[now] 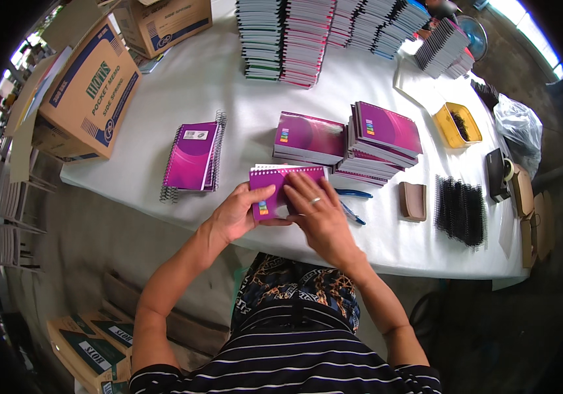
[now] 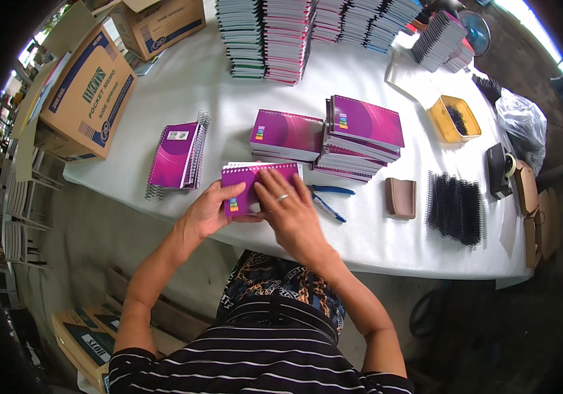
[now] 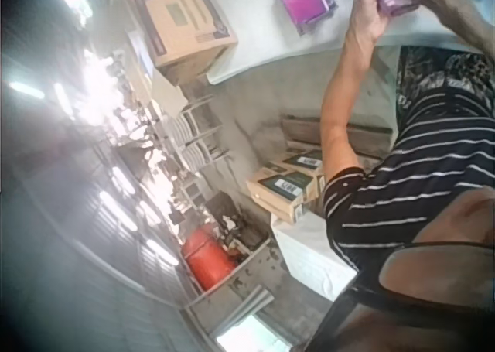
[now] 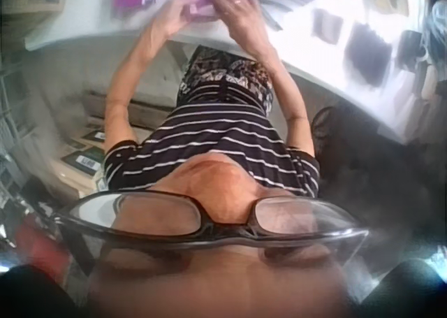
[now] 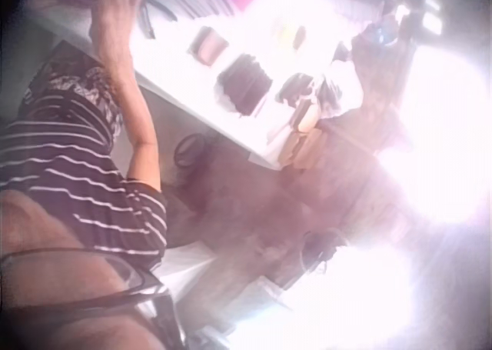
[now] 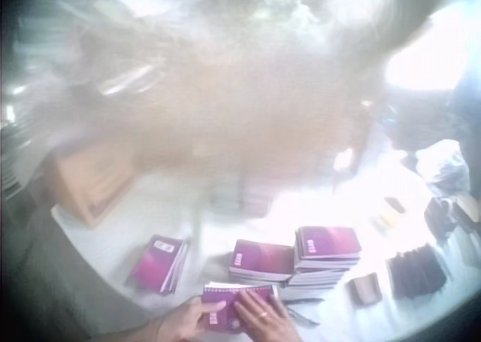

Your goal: The person assembles spiral-bound notebooks by inserting metal coils into pre-punched holes. They repeatedly pick up a notebook, align a coil, and use pliers to secure the coil, then place the finished notebook on a stack.

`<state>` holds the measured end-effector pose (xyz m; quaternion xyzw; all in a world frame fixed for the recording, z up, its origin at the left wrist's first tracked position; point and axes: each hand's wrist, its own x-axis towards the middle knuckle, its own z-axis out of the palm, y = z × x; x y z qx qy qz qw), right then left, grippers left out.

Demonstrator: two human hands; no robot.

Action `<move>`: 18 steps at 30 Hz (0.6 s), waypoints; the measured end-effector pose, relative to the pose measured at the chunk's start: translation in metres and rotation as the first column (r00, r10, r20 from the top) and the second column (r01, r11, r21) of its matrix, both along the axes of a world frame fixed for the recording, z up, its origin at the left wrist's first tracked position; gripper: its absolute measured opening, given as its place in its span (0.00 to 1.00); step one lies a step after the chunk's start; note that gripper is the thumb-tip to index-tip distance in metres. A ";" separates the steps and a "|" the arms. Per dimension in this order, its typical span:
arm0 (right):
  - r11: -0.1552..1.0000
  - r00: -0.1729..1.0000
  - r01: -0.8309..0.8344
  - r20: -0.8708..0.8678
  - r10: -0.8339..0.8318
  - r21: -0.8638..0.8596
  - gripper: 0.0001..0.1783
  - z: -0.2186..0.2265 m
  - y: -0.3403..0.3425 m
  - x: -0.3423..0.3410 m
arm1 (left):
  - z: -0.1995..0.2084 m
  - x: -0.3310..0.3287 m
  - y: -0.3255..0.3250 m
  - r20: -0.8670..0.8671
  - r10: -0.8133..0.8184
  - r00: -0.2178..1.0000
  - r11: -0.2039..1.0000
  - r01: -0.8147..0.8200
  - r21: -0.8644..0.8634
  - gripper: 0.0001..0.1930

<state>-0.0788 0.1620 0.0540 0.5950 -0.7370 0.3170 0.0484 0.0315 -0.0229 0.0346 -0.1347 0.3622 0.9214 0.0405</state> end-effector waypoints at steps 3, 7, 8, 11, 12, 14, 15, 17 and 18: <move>0.953 0.921 0.232 0.360 -0.150 -0.196 0.45 0.014 0.026 -0.018 | 0.014 0.000 0.010 -0.149 0.008 0.989 0.975 -0.041 -0.217 0.26; 0.994 0.697 0.081 0.717 -0.008 -0.068 0.34 -0.002 0.043 -0.027 | -0.016 -0.005 0.008 -0.284 -0.099 0.954 0.829 -0.078 -0.554 0.24; 0.995 0.555 0.065 0.831 0.028 -0.077 0.25 -0.015 0.039 -0.025 | -0.025 -0.006 0.008 -0.292 -0.154 0.944 0.695 -0.107 -0.711 0.25; 0.981 0.398 0.142 0.915 0.062 -0.128 0.16 -0.043 0.036 -0.018 | -0.024 -0.006 0.023 -0.354 -0.031 0.935 0.695 -0.234 -0.680 0.39; 0.972 0.368 0.179 0.927 0.077 -0.152 0.14 -0.047 0.035 -0.014 | -0.018 -0.005 0.026 -0.355 0.014 0.935 0.731 -0.251 -0.634 0.42; 0.951 0.314 0.235 0.942 0.123 -0.202 0.12 -0.040 0.028 -0.006 | -0.019 -0.003 0.031 -0.335 0.069 0.940 0.740 -0.273 -0.614 0.51; 0.953 0.360 0.225 0.926 0.113 -0.204 0.12 -0.046 0.027 -0.002 | -0.025 -0.001 0.034 -0.357 0.080 0.931 0.736 -0.297 -0.609 0.50; 0.955 0.465 0.210 0.881 0.091 -0.209 0.13 -0.053 0.025 0.002 | -0.030 -0.001 0.040 -0.414 0.093 0.905 0.730 -0.345 -0.590 0.50; 0.951 0.519 0.181 0.846 0.122 -0.249 0.13 -0.055 0.026 0.000 | -0.030 0.001 0.037 -0.434 0.101 0.895 0.649 -0.390 -0.653 0.50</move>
